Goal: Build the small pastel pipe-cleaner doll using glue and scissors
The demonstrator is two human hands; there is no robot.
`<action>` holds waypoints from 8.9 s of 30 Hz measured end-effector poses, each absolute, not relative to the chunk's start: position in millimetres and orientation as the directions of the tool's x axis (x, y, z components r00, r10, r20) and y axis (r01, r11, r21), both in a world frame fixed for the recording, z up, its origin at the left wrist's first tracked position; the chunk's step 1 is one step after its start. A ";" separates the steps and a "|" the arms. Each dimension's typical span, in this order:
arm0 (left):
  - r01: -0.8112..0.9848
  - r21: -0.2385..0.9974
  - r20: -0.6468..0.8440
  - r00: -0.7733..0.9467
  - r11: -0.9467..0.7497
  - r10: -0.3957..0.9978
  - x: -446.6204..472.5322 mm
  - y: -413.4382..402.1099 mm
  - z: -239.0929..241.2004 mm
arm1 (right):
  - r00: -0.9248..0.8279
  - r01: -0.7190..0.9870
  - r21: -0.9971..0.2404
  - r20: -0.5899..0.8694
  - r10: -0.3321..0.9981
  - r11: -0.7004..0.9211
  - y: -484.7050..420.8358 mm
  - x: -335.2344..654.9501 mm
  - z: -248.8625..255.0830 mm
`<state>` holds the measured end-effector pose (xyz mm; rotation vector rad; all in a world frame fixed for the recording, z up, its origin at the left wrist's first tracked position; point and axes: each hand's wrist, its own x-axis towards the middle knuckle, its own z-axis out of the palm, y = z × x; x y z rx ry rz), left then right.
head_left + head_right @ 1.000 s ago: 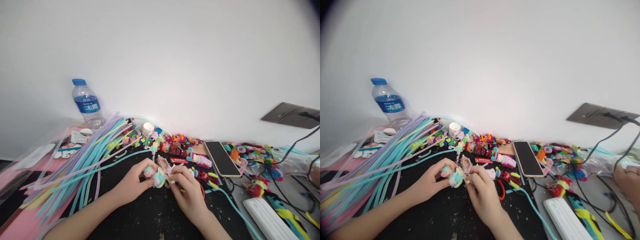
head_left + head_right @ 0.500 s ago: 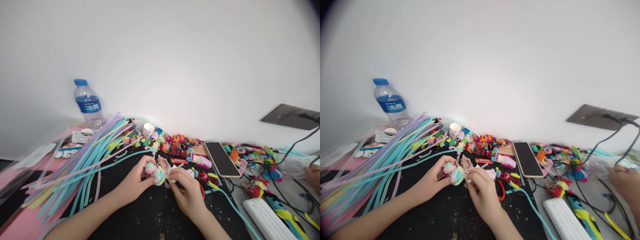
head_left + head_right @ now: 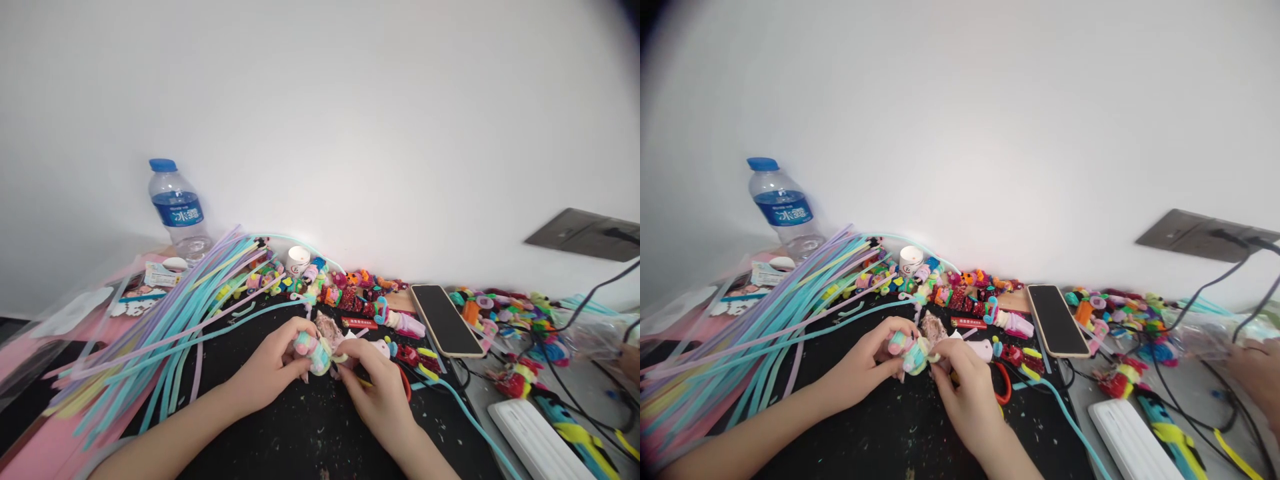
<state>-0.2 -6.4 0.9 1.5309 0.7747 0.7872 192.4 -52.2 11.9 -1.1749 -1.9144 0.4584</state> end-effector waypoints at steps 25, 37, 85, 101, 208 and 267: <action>0.284 0.849 0.282 0.468 -0.445 0.837 1.2 -12.7 6.7 | -0.273 0.532 -0.635 0.497 0.824 0.560 -57.0 186.3 9.5; 0.330 0.815 0.307 0.451 -0.476 0.838 0.7 -15.4 6.7 | -0.301 0.507 -0.642 0.494 0.816 0.576 -59.5 182.5 13.9; 0.371 0.753 0.380 0.430 -0.544 0.819 -13.1 2.5 10.5 | -0.193 0.525 -0.788 0.259 0.947 0.322 -38.4 235.4 19.5; 0.350 0.755 0.370 0.470 -0.554 0.801 -12.0 3.1 8.1 | -0.273 0.610 -0.730 0.173 0.946 0.309 -34.9 235.0 20.9; 0.181 0.867 0.240 0.665 -0.465 0.707 -2.6 -12.1 13.3 | -0.378 0.649 -0.521 0.412 0.829 0.554 -52.3 192.2 16.9; 0.181 0.928 0.144 0.633 -0.325 0.761 -2.9 -13.7 7.9 | -0.293 0.738 -0.433 0.485 0.824 0.517 -57.5 185.6 8.6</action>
